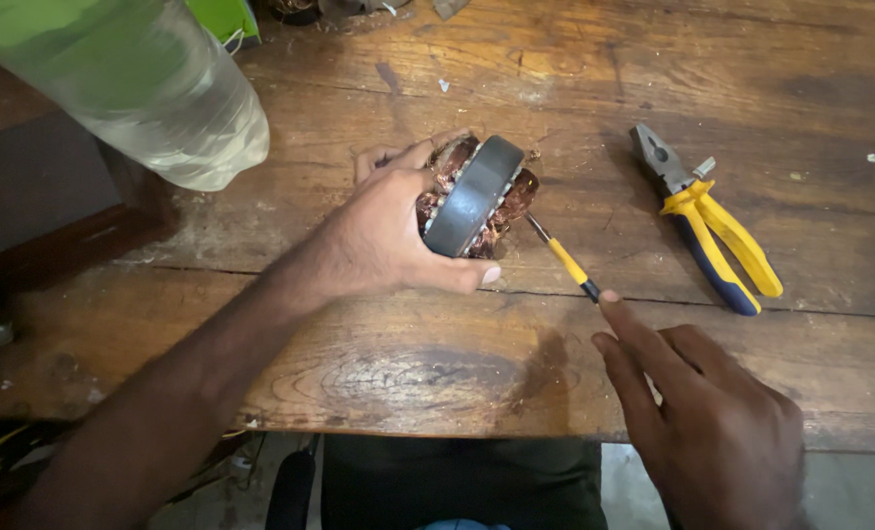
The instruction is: The person holds a motor armature with copper windings on a wooden workbench and pries at the windings with a screwdriver, working around the part with their fingers. They pick up pliers to grip and pull at the copper, then continue prying and pulling windings loose by hand.
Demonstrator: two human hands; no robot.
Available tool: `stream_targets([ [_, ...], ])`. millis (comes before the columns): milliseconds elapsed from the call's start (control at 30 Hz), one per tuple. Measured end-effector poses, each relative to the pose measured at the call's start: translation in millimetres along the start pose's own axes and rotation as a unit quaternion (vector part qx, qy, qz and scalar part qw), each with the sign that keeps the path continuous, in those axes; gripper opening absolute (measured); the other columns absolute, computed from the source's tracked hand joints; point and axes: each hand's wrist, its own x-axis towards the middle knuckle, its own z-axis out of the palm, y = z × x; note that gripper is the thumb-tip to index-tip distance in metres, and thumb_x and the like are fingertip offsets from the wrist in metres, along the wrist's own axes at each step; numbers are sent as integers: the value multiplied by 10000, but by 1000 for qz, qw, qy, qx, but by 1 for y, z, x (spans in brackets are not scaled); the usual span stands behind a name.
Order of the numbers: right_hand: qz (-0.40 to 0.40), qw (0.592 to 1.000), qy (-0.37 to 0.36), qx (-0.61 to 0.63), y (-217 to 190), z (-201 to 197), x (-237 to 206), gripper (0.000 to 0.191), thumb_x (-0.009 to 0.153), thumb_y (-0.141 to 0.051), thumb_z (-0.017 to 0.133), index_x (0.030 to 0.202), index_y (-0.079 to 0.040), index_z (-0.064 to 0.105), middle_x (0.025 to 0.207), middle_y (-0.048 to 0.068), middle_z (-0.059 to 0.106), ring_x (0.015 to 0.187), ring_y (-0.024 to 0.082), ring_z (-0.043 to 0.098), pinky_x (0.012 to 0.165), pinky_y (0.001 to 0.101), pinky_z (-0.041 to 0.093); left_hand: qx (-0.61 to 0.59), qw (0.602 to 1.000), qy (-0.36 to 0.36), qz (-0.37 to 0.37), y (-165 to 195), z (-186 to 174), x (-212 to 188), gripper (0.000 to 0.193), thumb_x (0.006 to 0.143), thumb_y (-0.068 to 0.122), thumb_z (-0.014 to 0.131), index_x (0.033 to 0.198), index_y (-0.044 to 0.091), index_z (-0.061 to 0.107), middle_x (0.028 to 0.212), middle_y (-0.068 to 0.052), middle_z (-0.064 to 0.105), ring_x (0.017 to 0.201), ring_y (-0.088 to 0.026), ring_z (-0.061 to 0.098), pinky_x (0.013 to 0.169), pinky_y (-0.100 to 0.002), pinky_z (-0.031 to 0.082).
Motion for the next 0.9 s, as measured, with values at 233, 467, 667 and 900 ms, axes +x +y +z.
stream_targets([
  [233, -34, 994, -58, -89, 10, 5, -1, 435, 905, -307, 741, 1339, -304, 723, 829, -3, 728, 583, 114, 683, 412, 309, 495, 0, 1000, 10, 19, -2, 2, 1, 644, 633, 571, 885, 1042, 82, 793, 1571, -252, 379, 1457, -432, 307, 1189, -608, 139],
  [467, -127, 971, -83, -185, 4, 5, -2, 500, 950, -160, 712, 1445, -229, 686, 819, 5, 726, 618, 110, 703, 440, 305, 526, -10, 998, 42, 39, -4, 9, 3, 644, 608, 552, 915, 1019, 72, 792, 1456, -247, 466, 1388, -438, 334, 1157, -606, 199],
  [667, -112, 984, -10, 136, 27, 0, 21, 339, 849, -209, 775, 1180, -146, 740, 1003, 60, 766, 822, 174, 750, 698, 319, 593, -25, 988, 60, 138, -8, 2, 3, 525, 710, 475, 924, 1051, 110, 765, 1454, -164, 563, 1408, -330, 485, 1219, -529, 290],
  [900, -5, 921, -112, 373, 55, 26, 34, 387, 878, -232, 754, 1235, -84, 727, 1109, 115, 780, 932, 121, 732, 773, 304, 598, -139, 987, 19, 80, -2, -4, 4, 586, 695, 433, 871, 1123, 73, 696, 1224, -123, 628, 1183, -267, 640, 1077, -401, 503],
])
